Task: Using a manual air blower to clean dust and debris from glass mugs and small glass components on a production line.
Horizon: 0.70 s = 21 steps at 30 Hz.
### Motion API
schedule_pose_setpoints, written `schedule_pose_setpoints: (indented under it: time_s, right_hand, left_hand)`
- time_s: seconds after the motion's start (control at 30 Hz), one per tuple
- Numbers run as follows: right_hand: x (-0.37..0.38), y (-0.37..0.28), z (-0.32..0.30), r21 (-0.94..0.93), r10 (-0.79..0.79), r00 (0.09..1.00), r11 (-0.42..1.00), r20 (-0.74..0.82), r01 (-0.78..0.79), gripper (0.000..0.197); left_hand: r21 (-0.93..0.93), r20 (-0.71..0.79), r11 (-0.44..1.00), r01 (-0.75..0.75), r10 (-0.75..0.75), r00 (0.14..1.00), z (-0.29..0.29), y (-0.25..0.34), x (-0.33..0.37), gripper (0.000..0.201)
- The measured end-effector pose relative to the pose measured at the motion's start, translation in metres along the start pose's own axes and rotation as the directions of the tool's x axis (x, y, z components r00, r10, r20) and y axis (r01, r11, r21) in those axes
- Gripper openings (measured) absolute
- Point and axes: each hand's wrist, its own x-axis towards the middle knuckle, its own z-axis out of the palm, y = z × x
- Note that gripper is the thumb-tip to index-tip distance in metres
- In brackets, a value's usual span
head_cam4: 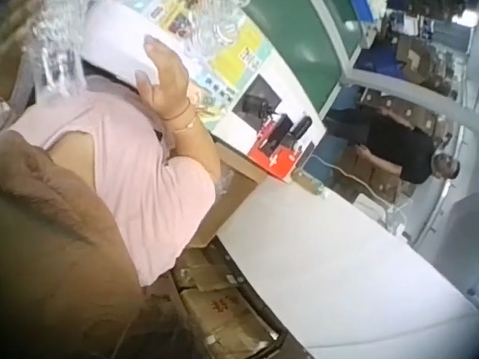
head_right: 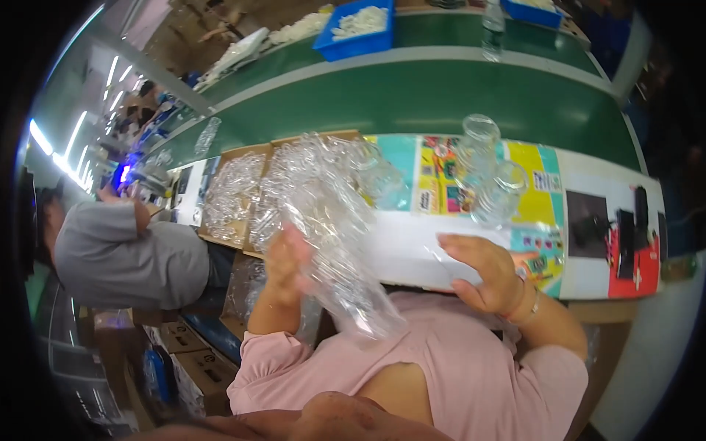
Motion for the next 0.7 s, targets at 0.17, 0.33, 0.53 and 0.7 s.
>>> schedule_pose_setpoints:
  time_s: [0.17,0.33,0.53,0.7]
  right_hand:
    - [-0.065,0.017,0.013,-0.241,0.375,0.919,0.91,0.126,-0.338,0.026]
    - [-0.093,0.037,0.037,-0.46,0.258,0.963,0.866,0.081,-0.194,0.022]
    - [-0.109,0.053,0.044,-0.534,0.197,0.976,0.837,0.088,-0.121,0.019]
    - [-0.11,0.054,0.045,-0.558,0.201,0.976,0.821,0.09,-0.118,0.019]
  left_hand:
    - [-0.345,-0.271,0.681,0.646,-0.731,0.626,0.025,-0.152,-0.004,0.058]
    - [0.006,-0.11,0.477,0.879,-0.873,0.475,0.091,-0.259,-0.002,0.068]
    - [0.135,0.229,0.313,0.94,-0.933,0.278,0.172,-0.297,-0.012,0.074]
    - [0.371,0.25,0.272,0.888,-0.95,0.187,0.159,-0.326,-0.032,0.075]
